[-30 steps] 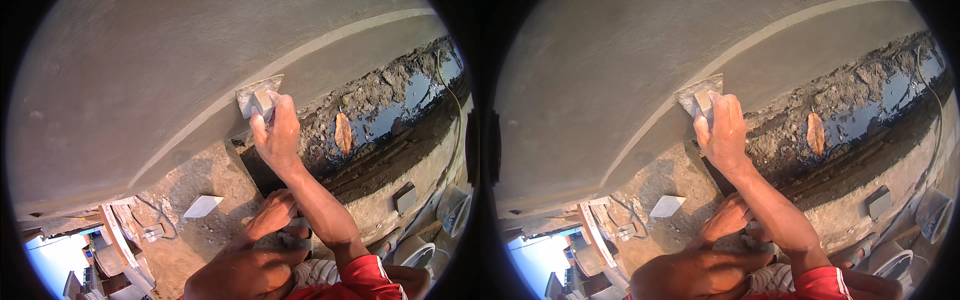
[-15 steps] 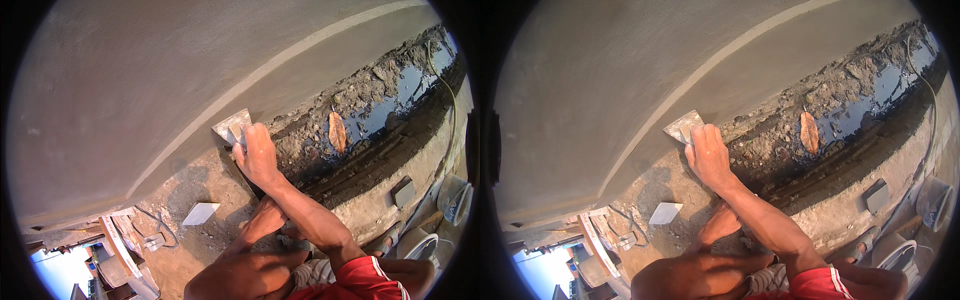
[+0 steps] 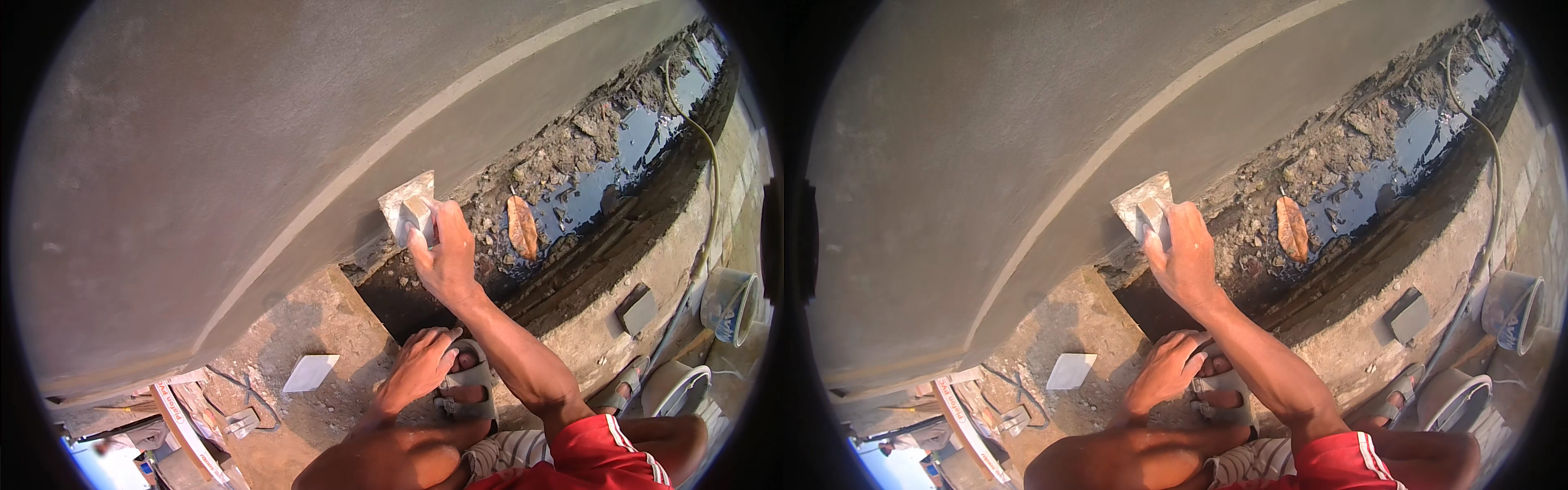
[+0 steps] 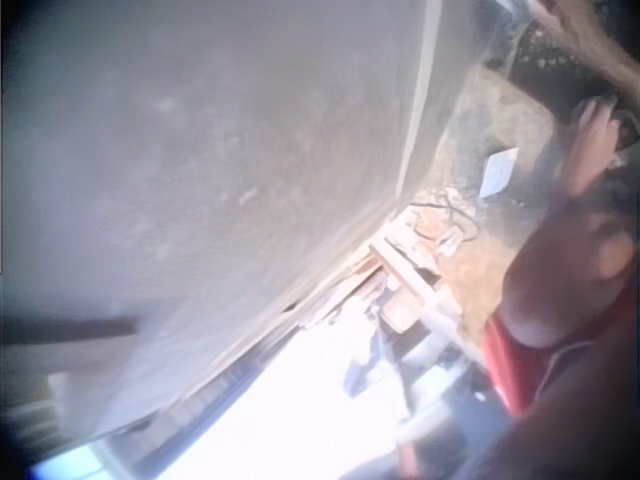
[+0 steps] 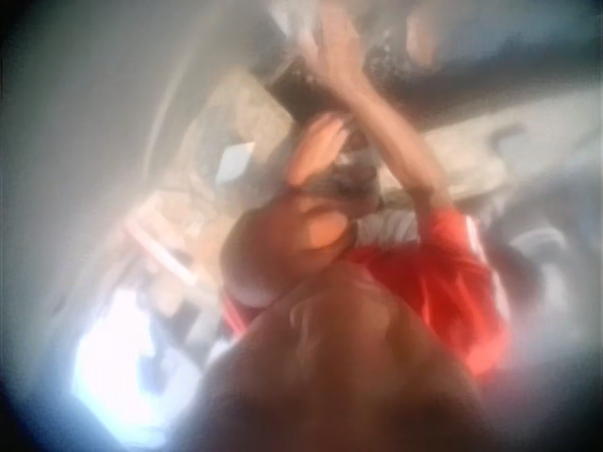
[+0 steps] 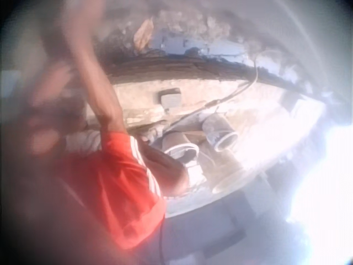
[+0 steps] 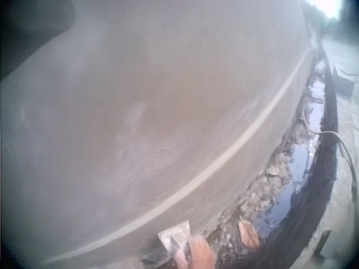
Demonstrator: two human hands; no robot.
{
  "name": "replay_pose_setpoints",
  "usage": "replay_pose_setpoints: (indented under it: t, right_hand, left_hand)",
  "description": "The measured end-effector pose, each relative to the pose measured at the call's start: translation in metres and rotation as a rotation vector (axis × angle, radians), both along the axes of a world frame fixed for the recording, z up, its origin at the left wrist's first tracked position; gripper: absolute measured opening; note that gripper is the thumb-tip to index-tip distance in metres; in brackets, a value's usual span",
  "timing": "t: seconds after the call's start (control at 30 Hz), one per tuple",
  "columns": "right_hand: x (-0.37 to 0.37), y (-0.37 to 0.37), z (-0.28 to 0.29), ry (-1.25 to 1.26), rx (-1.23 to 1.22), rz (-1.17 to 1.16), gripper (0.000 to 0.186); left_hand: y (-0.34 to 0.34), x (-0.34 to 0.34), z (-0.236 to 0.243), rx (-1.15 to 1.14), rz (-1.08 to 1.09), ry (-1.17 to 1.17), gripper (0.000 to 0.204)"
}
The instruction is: The person smooths wet cement on a vertical wall using a trowel. They repeatedly scrape and level the surface, occasionally dipping the trowel into a bucket of water to clean it before continuing.
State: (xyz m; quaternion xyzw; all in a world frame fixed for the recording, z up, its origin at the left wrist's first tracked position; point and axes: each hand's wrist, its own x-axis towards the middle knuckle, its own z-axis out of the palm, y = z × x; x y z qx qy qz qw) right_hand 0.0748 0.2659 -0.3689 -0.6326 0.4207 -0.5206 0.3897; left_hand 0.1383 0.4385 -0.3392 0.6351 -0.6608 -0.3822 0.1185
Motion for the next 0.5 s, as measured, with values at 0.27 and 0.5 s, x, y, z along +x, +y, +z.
replay_pose_setpoints:
  t: [0.27,0.5]
  right_hand:
    - [-0.018,-0.064,0.032,-0.094,0.001,-0.174,0.035]
    - [-0.101,-0.008,0.018,0.12,0.198,0.008,0.033]
  left_hand:
    - [-0.004,0.003,0.0,0.048,-0.018,0.017,0.035]
    - [-0.017,-0.014,0.009,0.03,-0.013,0.009,0.033]
